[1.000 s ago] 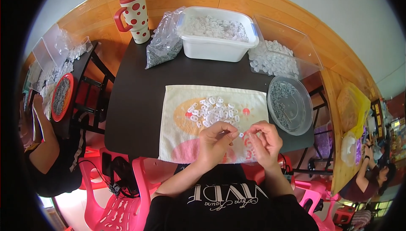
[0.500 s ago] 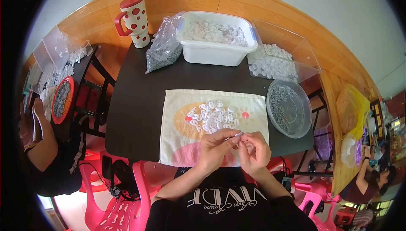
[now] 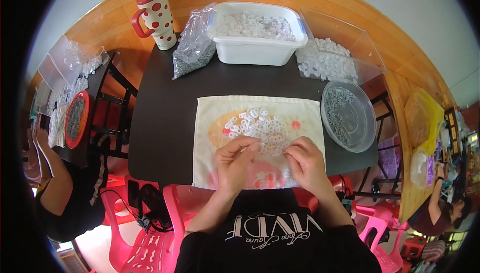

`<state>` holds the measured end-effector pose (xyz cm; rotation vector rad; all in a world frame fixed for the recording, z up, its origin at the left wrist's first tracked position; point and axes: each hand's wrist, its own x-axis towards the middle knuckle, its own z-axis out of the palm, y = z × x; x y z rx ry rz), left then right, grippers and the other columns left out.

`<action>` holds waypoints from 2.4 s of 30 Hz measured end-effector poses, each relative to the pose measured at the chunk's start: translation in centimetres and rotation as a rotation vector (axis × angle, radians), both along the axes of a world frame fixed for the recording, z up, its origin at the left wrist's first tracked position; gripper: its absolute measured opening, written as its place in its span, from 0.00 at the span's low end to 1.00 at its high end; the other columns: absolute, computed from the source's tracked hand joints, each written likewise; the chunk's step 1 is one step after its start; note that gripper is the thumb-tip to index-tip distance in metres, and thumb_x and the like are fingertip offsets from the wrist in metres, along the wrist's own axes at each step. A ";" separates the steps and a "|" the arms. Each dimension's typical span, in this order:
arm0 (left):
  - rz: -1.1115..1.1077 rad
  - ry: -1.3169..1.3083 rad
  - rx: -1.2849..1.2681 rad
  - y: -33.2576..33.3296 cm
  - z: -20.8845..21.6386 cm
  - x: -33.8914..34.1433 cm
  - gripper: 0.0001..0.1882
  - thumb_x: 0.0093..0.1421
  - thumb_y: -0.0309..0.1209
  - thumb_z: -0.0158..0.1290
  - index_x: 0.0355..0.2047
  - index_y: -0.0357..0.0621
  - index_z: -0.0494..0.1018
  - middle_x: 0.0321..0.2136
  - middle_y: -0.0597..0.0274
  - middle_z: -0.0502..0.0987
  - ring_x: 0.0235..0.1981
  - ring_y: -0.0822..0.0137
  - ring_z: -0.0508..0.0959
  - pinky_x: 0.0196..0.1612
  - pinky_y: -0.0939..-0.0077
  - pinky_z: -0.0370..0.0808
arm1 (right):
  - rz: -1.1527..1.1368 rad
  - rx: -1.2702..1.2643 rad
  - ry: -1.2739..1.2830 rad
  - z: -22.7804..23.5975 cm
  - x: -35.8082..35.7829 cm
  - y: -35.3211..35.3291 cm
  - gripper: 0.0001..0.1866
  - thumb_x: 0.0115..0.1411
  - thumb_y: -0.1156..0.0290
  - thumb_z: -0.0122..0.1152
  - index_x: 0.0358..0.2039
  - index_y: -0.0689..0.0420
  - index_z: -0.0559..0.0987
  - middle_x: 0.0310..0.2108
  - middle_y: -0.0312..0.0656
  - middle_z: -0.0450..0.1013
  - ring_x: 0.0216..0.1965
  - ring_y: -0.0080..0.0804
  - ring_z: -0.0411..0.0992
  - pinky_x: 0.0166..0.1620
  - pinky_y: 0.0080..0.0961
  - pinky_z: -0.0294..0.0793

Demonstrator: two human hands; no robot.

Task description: Manual assembly of small white plastic rings with metal fasteners on a towel-covered table.

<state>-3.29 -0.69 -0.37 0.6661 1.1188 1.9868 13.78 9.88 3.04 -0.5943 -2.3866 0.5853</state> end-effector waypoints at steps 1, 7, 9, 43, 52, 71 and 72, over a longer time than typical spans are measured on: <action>-0.002 0.002 -0.005 -0.1 -0.1 0.0 0.07 0.61 0.18 0.55 0.40 0.34 0.80 0.33 0.58 0.80 0.31 0.71 0.80 0.29 0.82 0.72 | 0.020 0.048 -0.057 0.0 -0.3 -0.3 0.10 0.47 0.84 0.63 0.32 0.61 0.79 0.29 0.44 0.71 0.31 0.43 0.72 0.33 0.33 0.72; 0.021 0.102 -0.004 -0.9 -0.4 0.0 0.09 0.60 0.17 0.56 0.41 0.34 0.80 0.34 0.61 0.79 0.29 0.75 0.76 0.29 0.84 0.71 | 0.038 0.083 -0.134 -0.2 -1.0 -1.0 0.09 0.47 0.84 0.63 0.31 0.59 0.79 0.31 0.44 0.70 0.32 0.43 0.72 0.33 0.32 0.71; 0.025 -0.003 -0.042 -0.6 0.2 0.4 0.12 0.59 0.15 0.56 0.44 0.34 0.79 0.34 0.63 0.78 0.30 0.76 0.75 0.29 0.85 0.71 | 0.052 0.007 -0.054 -1.0 -0.4 -0.9 0.09 0.49 0.84 0.63 0.32 0.60 0.79 0.31 0.42 0.71 0.31 0.39 0.72 0.32 0.29 0.70; -0.317 -0.084 0.059 0.1 1.3 4.1 0.23 0.58 0.10 0.51 0.53 0.41 0.77 0.38 0.62 0.72 0.37 0.73 0.74 0.34 0.83 0.75 | 0.117 -0.838 0.563 0.9 0.6 -0.9 0.06 0.60 0.86 0.58 0.38 0.70 0.79 0.33 0.42 0.74 0.31 0.20 0.70 0.35 0.16 0.68; -0.284 0.021 0.058 -0.2 1.2 4.1 0.22 0.60 0.11 0.52 0.53 0.38 0.75 0.37 0.63 0.72 0.39 0.75 0.72 0.39 0.84 0.74 | 0.203 -0.764 0.452 1.3 0.9 -1.0 0.08 0.61 0.88 0.56 0.41 0.71 0.78 0.35 0.44 0.73 0.37 0.24 0.71 0.42 0.19 0.70; -0.018 1.106 -0.186 0.3 0.7 3.5 0.16 0.49 0.15 0.56 0.40 0.33 0.76 0.31 0.48 0.76 0.34 0.49 0.76 0.36 0.62 0.75 | 0.223 -0.257 0.207 -2.5 1.0 -0.1 0.16 0.45 0.92 0.55 0.36 0.67 0.79 0.33 0.48 0.75 0.31 0.39 0.75 0.34 0.25 0.72; -0.025 1.144 -0.206 0.3 0.7 3.4 0.15 0.48 0.15 0.55 0.39 0.32 0.76 0.32 0.48 0.76 0.35 0.47 0.75 0.38 0.59 0.75 | 0.227 -0.174 0.184 -2.3 0.9 -0.1 0.17 0.44 0.91 0.55 0.36 0.66 0.79 0.33 0.48 0.75 0.31 0.41 0.75 0.34 0.28 0.71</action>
